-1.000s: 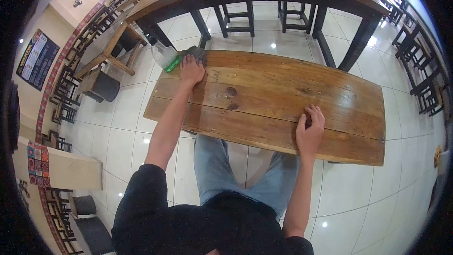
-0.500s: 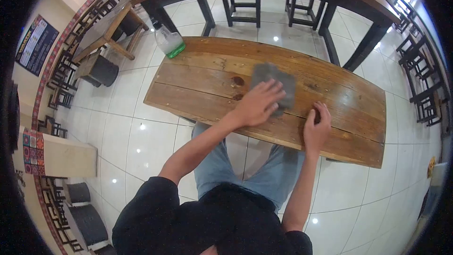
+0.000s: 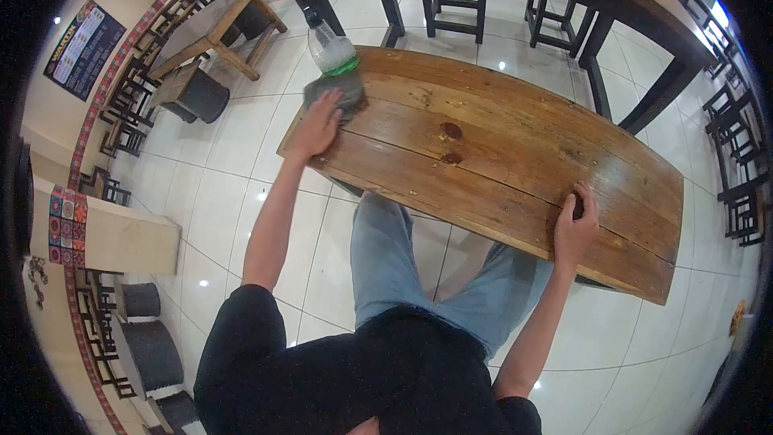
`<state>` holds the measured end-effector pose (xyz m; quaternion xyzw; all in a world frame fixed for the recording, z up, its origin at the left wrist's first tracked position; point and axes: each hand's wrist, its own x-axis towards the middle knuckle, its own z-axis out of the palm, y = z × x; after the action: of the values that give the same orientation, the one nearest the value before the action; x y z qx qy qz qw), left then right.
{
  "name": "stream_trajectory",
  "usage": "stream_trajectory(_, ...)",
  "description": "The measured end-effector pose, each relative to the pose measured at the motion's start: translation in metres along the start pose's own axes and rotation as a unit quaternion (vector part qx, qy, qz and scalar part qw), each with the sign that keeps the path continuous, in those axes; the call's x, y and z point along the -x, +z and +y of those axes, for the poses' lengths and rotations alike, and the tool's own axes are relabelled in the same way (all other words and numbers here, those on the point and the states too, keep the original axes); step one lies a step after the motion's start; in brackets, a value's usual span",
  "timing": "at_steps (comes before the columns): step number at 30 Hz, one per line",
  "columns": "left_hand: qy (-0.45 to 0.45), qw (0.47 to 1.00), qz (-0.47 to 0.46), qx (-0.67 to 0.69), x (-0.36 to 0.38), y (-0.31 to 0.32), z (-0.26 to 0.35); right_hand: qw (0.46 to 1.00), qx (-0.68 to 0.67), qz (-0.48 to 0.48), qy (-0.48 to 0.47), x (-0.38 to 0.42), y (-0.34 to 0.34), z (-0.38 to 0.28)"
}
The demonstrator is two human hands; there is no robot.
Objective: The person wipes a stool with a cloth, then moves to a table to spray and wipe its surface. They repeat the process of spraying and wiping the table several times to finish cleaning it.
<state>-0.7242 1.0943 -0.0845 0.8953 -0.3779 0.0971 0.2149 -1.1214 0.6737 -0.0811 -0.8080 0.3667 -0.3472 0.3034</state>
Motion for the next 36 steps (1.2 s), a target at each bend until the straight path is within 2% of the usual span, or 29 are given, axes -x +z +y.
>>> stream_trajectory(1,-0.002,1.000,0.000,-0.001,0.010,-0.006,-0.016,1.000,0.009,-0.003,-0.001,0.000,-0.001,-0.003)
stream_trajectory(3,-0.061,0.997,0.027,-0.034,0.023,-0.009,-0.038,1.000,0.018,-0.003,0.001,0.002,-0.001,-0.005)
stream_trajectory(4,-0.059,0.997,0.026,-0.033,0.030,-0.008,-0.037,1.000,0.028,-0.003,-0.012,0.002,0.000,-0.004)
stream_trajectory(5,-0.107,0.992,0.055,-0.033,0.042,-0.004,-0.033,0.999,0.038,-0.002,-0.024,0.002,0.000,-0.004)
stream_trajectory(6,-0.154,0.984,0.081,-0.032,0.052,-0.001,-0.026,0.999,0.040,0.001,-0.020,0.000,0.001,-0.005)
stream_trajectory(7,-0.149,0.986,0.075,-0.030,0.060,0.003,-0.013,0.999,0.047,-0.001,-0.026,-0.001,0.003,-0.006)
stream_trajectory(9,-0.217,0.962,0.131,-0.098,0.070,0.017,0.021,0.998,0.058,-0.003,-0.030,0.001,0.004,-0.007)
stream_trajectory(11,-0.232,0.957,0.135,-0.109,0.066,0.028,0.063,0.997,0.066,0.003,-0.031,0.001,0.007,-0.010)
stream_trajectory(13,-0.212,0.967,0.119,-0.073,0.060,0.034,0.117,0.996,0.078,0.001,-0.040,-0.001,0.007,-0.007)
stream_trajectory(16,-0.101,0.987,0.106,-0.070,0.062,0.059,0.197,0.995,0.092,0.002,-0.044,0.002,0.008,-0.008)
stream_trajectory(19,-0.002,0.998,0.043,0.052,0.071,0.081,0.288,0.996,0.077,0.002,-0.037,-0.002,0.009,-0.008)
stream_trajectory(21,0.033,0.994,0.021,0.105,0.077,0.085,0.319,0.998,0.063,0.002,-0.022,0.001,0.010,-0.003)
stream_trajectory(23,0.066,0.990,0.000,0.125,0.078,0.087,0.341,0.997,0.057,0.000,-0.051,0.001,0.008,0.005)
stream_trajectory(27,0.121,0.981,0.003,0.153,0.079,0.070,0.326,0.995,0.072,0.006,-0.071,0.006,0.006,-0.002)
stream_trajectory(29,0.101,0.957,-0.005,0.272,0.079,0.056,0.310,0.990,0.096,0.004,-0.107,0.006,0.010,-0.003)
stream_trajectory(31,0.074,0.975,0.035,0.205,0.078,0.041,0.278,0.990,0.083,0.003,-0.112,0.007,0.012,-0.012)
stream_trajectory(33,0.026,0.988,0.071,0.135,0.076,0.039,0.248,0.975,0.131,-0.013,-0.177,0.013,0.017,-0.039)
stream_trajectory(35,0.024,0.996,0.074,0.052,0.072,0.048,0.225,0.973,0.071,-0.062,-0.209,0.029,0.037,-0.081)
stream_trajectory(36,0.032,0.995,0.068,0.066,0.072,0.049,0.222,0.966,0.088,-0.090,-0.227,0.040,0.047,-0.106)
